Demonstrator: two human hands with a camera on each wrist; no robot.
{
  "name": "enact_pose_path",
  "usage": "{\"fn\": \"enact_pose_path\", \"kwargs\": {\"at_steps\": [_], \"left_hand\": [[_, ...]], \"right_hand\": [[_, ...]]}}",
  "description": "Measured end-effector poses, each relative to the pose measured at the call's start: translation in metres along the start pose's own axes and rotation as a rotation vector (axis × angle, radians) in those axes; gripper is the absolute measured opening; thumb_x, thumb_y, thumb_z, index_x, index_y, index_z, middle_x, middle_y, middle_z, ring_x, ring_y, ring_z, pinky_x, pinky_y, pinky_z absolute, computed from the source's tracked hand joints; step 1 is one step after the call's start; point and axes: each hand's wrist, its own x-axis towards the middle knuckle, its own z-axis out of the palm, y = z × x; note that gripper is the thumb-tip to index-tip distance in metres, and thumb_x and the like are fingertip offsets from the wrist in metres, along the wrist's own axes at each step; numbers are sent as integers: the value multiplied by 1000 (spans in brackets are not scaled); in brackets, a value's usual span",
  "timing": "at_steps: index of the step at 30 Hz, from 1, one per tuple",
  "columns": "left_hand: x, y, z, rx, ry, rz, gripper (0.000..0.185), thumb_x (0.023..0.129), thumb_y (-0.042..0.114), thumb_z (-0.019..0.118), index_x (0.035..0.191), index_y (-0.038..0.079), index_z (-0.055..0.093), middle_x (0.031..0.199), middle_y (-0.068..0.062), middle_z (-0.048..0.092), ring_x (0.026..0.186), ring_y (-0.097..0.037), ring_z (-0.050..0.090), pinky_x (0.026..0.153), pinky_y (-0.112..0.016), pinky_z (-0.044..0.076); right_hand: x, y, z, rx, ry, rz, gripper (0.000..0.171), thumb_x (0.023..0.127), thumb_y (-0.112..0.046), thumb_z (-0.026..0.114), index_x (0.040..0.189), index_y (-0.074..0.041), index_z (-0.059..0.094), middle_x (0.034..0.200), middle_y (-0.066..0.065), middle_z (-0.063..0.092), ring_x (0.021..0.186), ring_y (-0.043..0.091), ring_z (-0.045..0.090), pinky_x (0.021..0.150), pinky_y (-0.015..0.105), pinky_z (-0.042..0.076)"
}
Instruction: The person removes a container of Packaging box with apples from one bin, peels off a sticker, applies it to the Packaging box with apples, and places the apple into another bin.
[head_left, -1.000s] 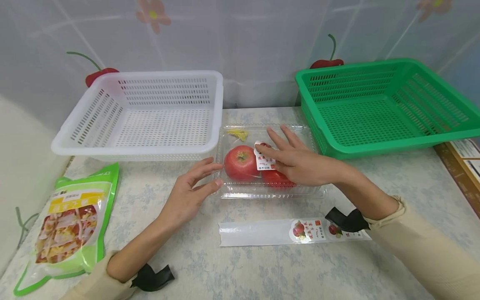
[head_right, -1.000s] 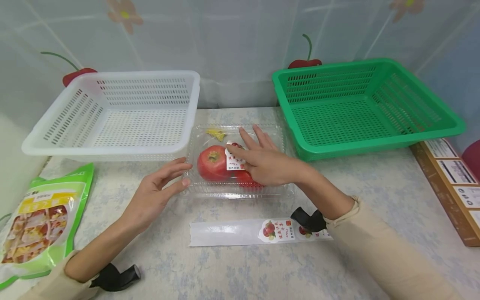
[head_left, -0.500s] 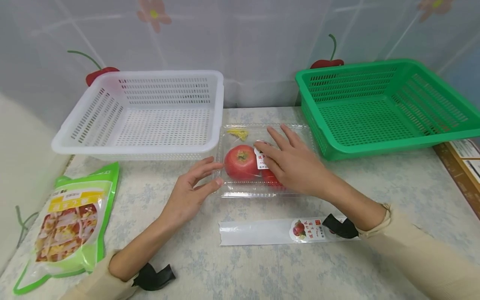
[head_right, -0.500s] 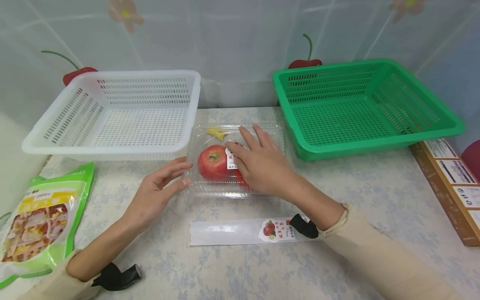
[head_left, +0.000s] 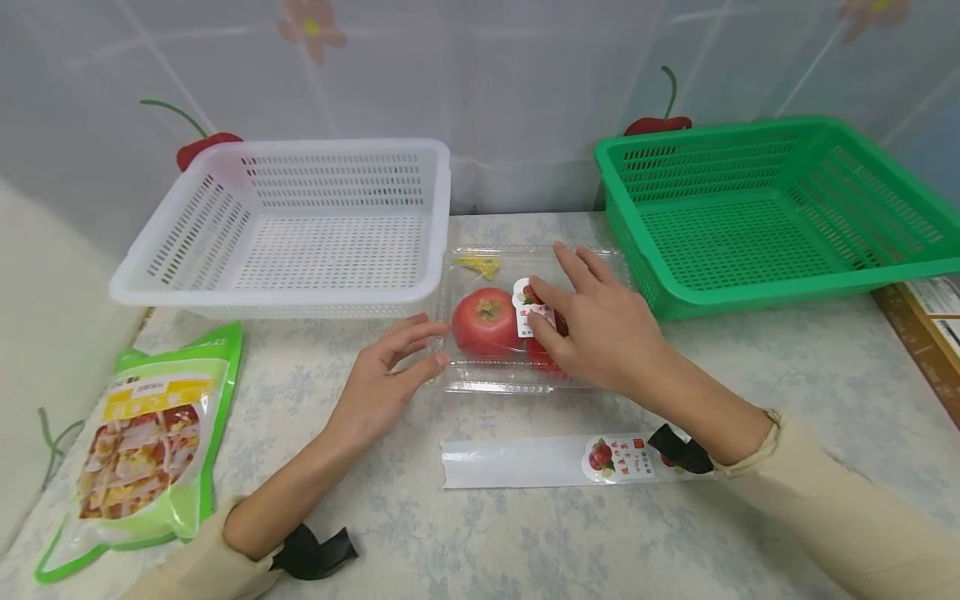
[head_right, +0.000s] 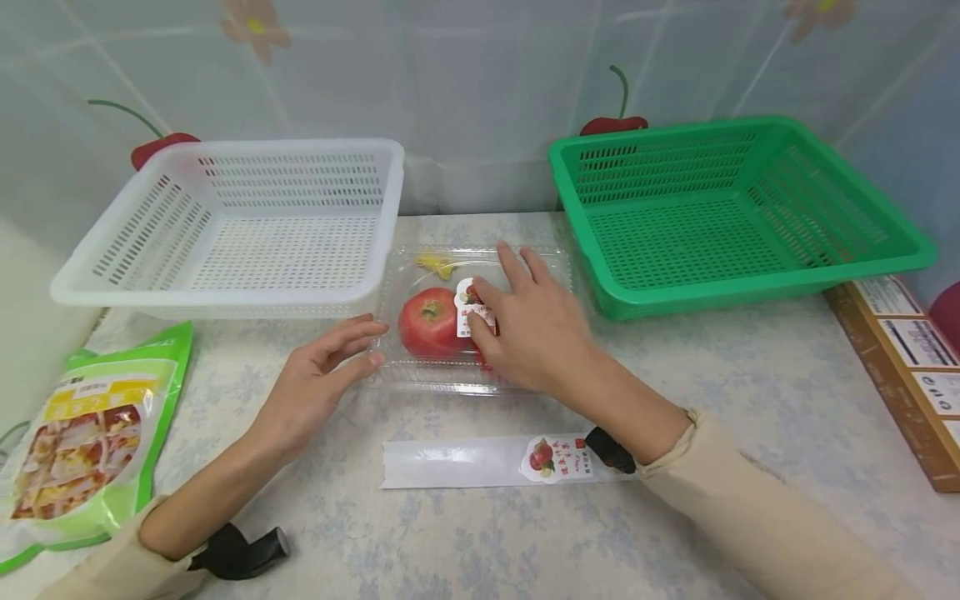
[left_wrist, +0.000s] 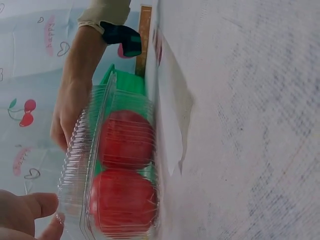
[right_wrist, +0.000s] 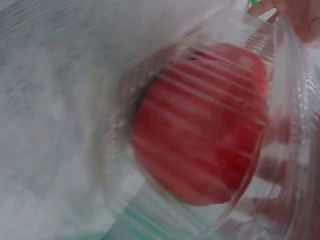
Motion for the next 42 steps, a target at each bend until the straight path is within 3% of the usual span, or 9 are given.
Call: {"fn": "enact_pose_path", "kwargs": {"at_steps": [2, 6, 9, 15, 19, 25, 28, 36, 42], "left_hand": [[0, 2, 1, -8, 2, -16, 36, 94, 18, 66, 130, 14, 64, 151, -2, 39, 131, -25, 46, 104, -54, 40], [-1, 5, 2, -21, 8, -49, 36, 93, 18, 67, 130, 16, 65, 150, 3, 40, 130, -21, 47, 103, -54, 40], [-1, 6, 2, -30, 7, -57, 37, 93, 18, 67, 130, 17, 64, 150, 4, 41, 130, -20, 47, 103, -54, 40], [-2, 5, 2, -39, -2, -59, 37, 93, 18, 67, 130, 16, 64, 150, 3, 40, 131, -22, 46, 104, -55, 39], [-3, 5, 4, -49, 2, -47, 37, 93, 17, 67, 130, 13, 64, 154, -2, 36, 132, -24, 45, 105, -55, 38], [-3, 4, 5, -68, 7, -37, 37, 94, 18, 66, 130, 12, 64, 153, -3, 36, 133, -25, 45, 106, -55, 37], [-3, 4, 4, -86, -5, -51, 37, 95, 18, 66, 131, 14, 63, 151, -1, 39, 134, -26, 44, 106, -52, 40], [-2, 2, -1, -120, -26, -68, 36, 94, 16, 67, 130, 12, 63, 152, -2, 38, 137, -30, 41, 106, -48, 40], [-1, -1, 0, -140, -34, -61, 37, 94, 15, 67, 130, 10, 62, 151, -3, 39, 137, -32, 40, 106, -49, 40]], "right_hand": [[-3, 1, 1, 4, 85, -6, 42, 95, -35, 52, 124, -11, 71, 146, 20, 46, 132, 41, 43, 81, 61, 53], [-6, 5, 4, 2, 232, -69, 33, 92, -29, 56, 101, -6, 78, 125, 21, 64, 113, 39, 60, 77, 57, 55], [-7, 6, 6, 20, 283, -96, 31, 90, -28, 59, 98, -4, 77, 115, 20, 68, 107, 37, 64, 77, 55, 56], [-10, 13, 6, 91, 276, -151, 36, 92, -30, 59, 121, -13, 72, 123, 19, 64, 115, 37, 59, 76, 57, 56], [-14, 20, 4, 112, 251, -215, 30, 92, -29, 59, 110, -14, 78, 123, 19, 65, 118, 39, 56, 84, 56, 54], [-15, 24, 3, 167, 305, -267, 21, 88, -21, 65, 95, -9, 80, 114, 18, 69, 114, 41, 60, 89, 55, 52], [-15, 24, 3, 172, 271, -256, 22, 89, -22, 65, 100, -10, 80, 118, 18, 66, 116, 38, 58, 90, 54, 52], [-11, 22, 1, 81, 16, -142, 48, 98, -38, 52, 141, -19, 57, 134, 22, 44, 124, 38, 40, 101, 52, 38], [-11, 21, 4, 34, -1, -138, 53, 98, -42, 51, 143, -14, 54, 134, 24, 44, 124, 40, 39, 104, 52, 34]]}}
